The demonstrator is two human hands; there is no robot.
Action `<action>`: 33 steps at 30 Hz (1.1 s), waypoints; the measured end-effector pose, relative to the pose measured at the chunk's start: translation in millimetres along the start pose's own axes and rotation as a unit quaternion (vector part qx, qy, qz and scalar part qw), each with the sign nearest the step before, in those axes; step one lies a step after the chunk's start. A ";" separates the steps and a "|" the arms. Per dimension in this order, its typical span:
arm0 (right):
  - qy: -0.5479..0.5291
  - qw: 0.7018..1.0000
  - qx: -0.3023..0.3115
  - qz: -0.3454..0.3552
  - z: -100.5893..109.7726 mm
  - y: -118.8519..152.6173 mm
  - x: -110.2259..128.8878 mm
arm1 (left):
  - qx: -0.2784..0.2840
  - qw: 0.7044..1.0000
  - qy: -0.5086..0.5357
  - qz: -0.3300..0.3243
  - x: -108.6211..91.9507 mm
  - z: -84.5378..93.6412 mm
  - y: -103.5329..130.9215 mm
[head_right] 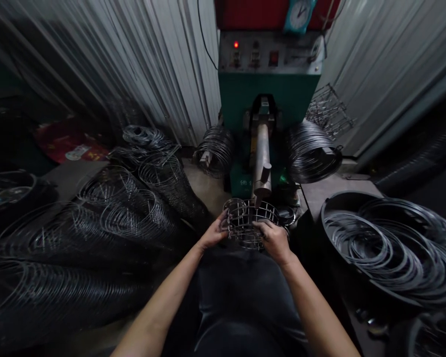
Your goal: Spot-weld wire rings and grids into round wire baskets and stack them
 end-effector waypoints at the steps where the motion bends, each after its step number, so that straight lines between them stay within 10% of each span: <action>1: 0.002 1.000 -0.003 0.001 -0.1 -0.9 -0.9 | -0.005 1.000 -0.001 -0.003 -0.3 0.8 -1.6; 33: -0.062 0.982 -0.111 -0.139 11.1 -18.7 -43.1 | -0.052 0.998 -0.009 -0.025 -20.5 5.4 -33.4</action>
Point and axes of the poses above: each hand's wrist, its own y-axis away from the middle knuckle, its own z-axis out of the back of the hand, x = y × z, the point moved 7 cm from there along -y, towards the middle knuckle, and after that the axes turned 2 degrees about y, right-handed, at the moved point
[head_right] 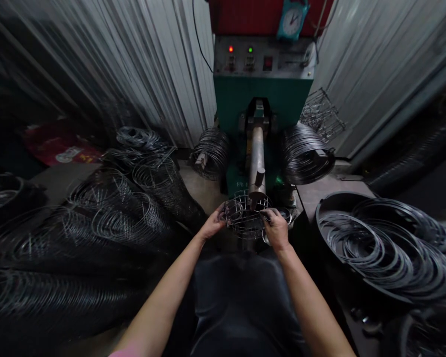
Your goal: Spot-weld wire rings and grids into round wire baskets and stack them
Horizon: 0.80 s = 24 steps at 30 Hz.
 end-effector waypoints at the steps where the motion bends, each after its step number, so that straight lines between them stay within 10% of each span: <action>1: -0.009 1.000 -0.005 -0.012 0.7 -0.1 -0.7 | -0.002 1.000 -0.001 0.000 0.9 0.4 -0.3; 7: -0.100 0.972 -0.075 -0.199 15.1 42.0 -27.0 | -0.018 0.999 -0.019 0.026 11.2 4.7 -1.7; 12: -0.369 0.781 0.003 -0.503 0.2 134.6 -68.9 | -0.032 0.999 -0.007 0.000 6.8 4.8 5.3; 24: -0.480 0.657 -0.083 -0.575 42.1 176.2 -80.2 | 0.099 0.941 -0.322 -0.028 -79.5 -50.4 76.7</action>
Point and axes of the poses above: each hand's wrist, its own y-axis away from the middle knuckle, its own z-axis out of the back of the hand, x = y × z, the point moved 7 cm from there along -y, towards the middle knuckle, and after that the axes turned 2 degrees about y, right-handed, at the moved point
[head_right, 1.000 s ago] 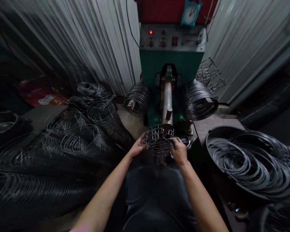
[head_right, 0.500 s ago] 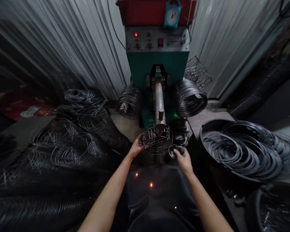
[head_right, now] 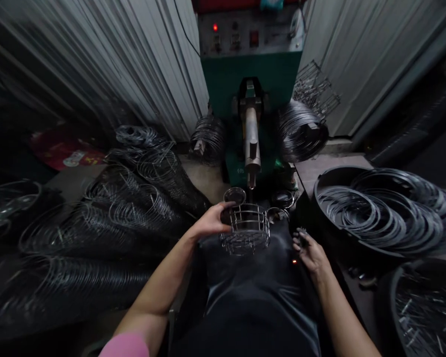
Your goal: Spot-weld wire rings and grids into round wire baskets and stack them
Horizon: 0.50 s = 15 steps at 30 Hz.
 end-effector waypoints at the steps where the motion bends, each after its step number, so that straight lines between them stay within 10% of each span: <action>1: -0.006 1.000 0.008 0.002 -2.5 -0.2 -0.6 | -0.008 1.000 -0.008 0.012 -5.2 2.2 -3.9; 8: 0.105 0.990 0.091 -0.018 -17.1 18.2 -27.8 | -0.103 0.951 0.203 0.210 38.6 14.4 15.7; 15: 0.194 0.968 0.130 -0.089 -26.0 50.6 -71.2 | -0.114 0.870 0.333 0.345 104.2 -34.9 78.4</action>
Point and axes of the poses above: each hand's wrist, its own y-axis away from the middle knuckle, its own z-axis out of the back of the hand, x = y × z, the point moved 7 cm from there along -y, towards the middle knuckle, and after that the axes turned 2 degrees about y, right-handed, at the moved point
